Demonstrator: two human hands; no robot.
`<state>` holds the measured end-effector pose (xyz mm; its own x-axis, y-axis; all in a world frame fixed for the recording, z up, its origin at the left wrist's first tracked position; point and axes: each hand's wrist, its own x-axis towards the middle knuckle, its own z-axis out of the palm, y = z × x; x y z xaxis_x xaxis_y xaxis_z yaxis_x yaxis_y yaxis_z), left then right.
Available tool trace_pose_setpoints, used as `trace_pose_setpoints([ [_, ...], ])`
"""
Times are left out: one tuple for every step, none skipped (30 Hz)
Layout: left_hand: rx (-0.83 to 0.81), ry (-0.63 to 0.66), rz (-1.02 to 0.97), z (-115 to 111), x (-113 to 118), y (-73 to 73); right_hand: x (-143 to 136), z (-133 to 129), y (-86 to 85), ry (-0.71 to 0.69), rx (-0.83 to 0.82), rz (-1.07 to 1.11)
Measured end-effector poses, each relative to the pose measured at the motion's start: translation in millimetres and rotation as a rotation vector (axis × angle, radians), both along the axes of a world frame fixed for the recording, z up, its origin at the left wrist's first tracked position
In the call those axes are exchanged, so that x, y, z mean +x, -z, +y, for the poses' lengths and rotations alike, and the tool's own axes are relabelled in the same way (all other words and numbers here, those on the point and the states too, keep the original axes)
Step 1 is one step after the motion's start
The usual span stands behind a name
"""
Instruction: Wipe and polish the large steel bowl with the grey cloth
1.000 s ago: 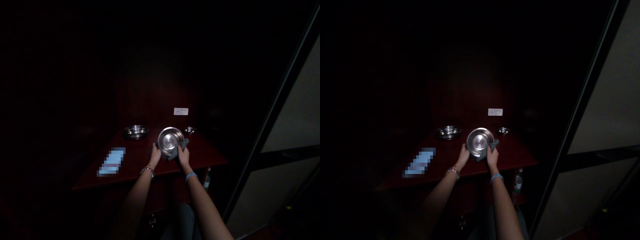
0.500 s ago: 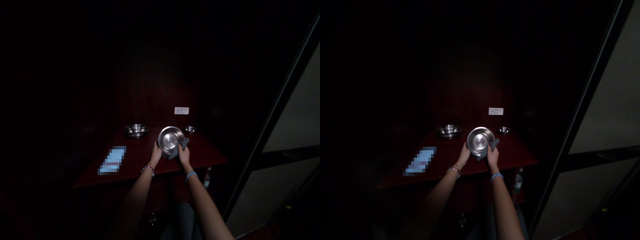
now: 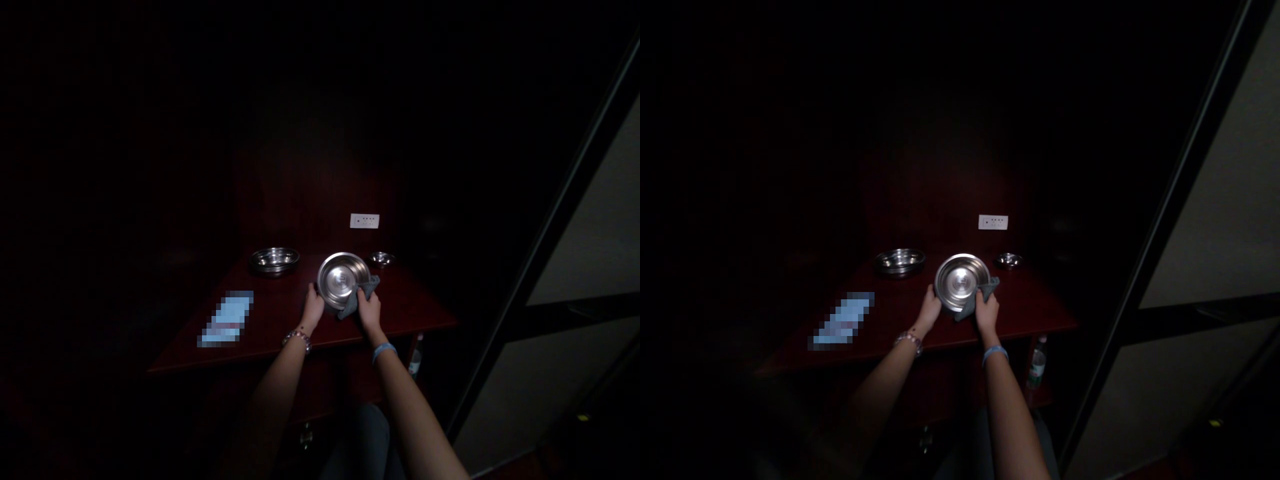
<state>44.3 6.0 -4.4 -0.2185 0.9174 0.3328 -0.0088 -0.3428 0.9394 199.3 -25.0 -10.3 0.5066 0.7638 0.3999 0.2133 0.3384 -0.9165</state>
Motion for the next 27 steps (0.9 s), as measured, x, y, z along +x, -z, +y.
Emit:
trace_pose_setpoints([
  [-0.007,-0.002,0.007,0.2,0.1,0.2,0.0,0.1,0.2,-0.002,0.0,-0.003],
  [-0.012,-0.004,0.013,0.1,0.1,0.1,0.1,0.3,0.5,-0.004,0.001,-0.007],
  [-0.017,-0.007,0.016,-0.2,0.2,-0.2,0.1,0.5,0.8,-0.007,0.002,-0.011],
  [-0.024,-0.011,0.016,-0.8,0.4,-0.7,0.1,0.7,1.1,-0.01,0.005,-0.013],
  [-0.029,-0.013,0.012,-1.6,0.6,-1.5,0.1,0.9,1.2,-0.013,0.006,-0.014],
  [-0.031,-0.014,0.008,-2.5,0.8,-2.4,0.1,1.1,1.3,-0.011,0.006,-0.012],
  [-0.028,-0.012,0.003,-3.6,1.0,-3.3,0.2,1.2,1.3,-0.007,0.003,-0.008],
  [-0.022,-0.008,-0.002,-4.5,1.3,-4.1,0.3,1.2,1.3,-0.003,-0.002,-0.004],
  [-0.016,-0.005,-0.008,-5.3,1.6,-4.8,0.3,1.1,1.1,0.002,-0.006,-0.002],
  [-0.01,-0.004,-0.013,-5.8,1.8,-5.2,0.4,1.0,0.9,0.005,-0.009,-0.003],
  [-0.007,-0.006,-0.017,-5.9,2.1,-5.2,0.4,0.8,0.7,0.005,-0.009,-0.005],
  [-0.007,-0.011,-0.021,-5.8,2.2,-4.9,0.4,0.6,0.5,0.0,-0.006,-0.009],
  [-0.007,-0.014,-0.023,-5.2,2.3,-4.3,0.4,0.4,0.3,-0.005,-0.002,-0.011],
  [-0.005,-0.014,-0.021,-4.4,2.2,-3.4,0.3,0.2,0.1,-0.009,0.001,-0.012],
  [0.0,-0.009,-0.017,-3.4,2.0,-2.3,0.1,0.0,-0.1,-0.013,0.002,-0.013],
  [0.005,-0.001,-0.011,-2.2,1.8,-1.3,0.0,-0.1,-0.2,-0.015,0.003,-0.011],
  [0.008,0.006,-0.006,-1.1,1.5,-0.2,-0.2,-0.3,-0.4,-0.015,0.003,-0.008],
  [0.012,0.011,-0.001,0.0,1.3,0.6,-0.4,-0.4,-0.5,-0.012,0.003,-0.005],
  [0.016,0.016,0.002,0.9,1.1,1.3,-0.6,-0.6,-0.6,-0.011,0.004,-0.002],
  [0.022,0.019,0.004,1.5,1.0,1.7,-0.7,-0.8,-0.7,-0.01,0.004,0.0],
  [0.029,0.021,0.003,2.0,1.0,2.0,-0.7,-1.0,-0.8,-0.01,0.002,0.0],
  [0.035,0.022,-0.001,2.2,1.0,2.2,-0.8,-1.2,-0.8,-0.011,-0.001,-0.001],
  [0.04,0.023,-0.007,2.3,1.2,2.2,-0.8,-1.4,-0.9,-0.014,-0.003,-0.004],
  [0.042,0.023,-0.012,2.4,1.3,2.3,-0.7,-1.6,-1.0,-0.016,-0.004,-0.008],
  [0.042,0.024,-0.017,2.4,1.5,2.4,-0.6,-1.7,-1.0,-0.016,-0.003,-0.012],
  [0.04,0.025,-0.019,2.4,1.6,2.5,-0.6,-1.8,-1.0,-0.014,-0.003,-0.016],
  [0.041,0.028,-0.019,2.5,1.7,2.7,-0.5,-1.7,-1.0,-0.011,-0.003,-0.019],
])
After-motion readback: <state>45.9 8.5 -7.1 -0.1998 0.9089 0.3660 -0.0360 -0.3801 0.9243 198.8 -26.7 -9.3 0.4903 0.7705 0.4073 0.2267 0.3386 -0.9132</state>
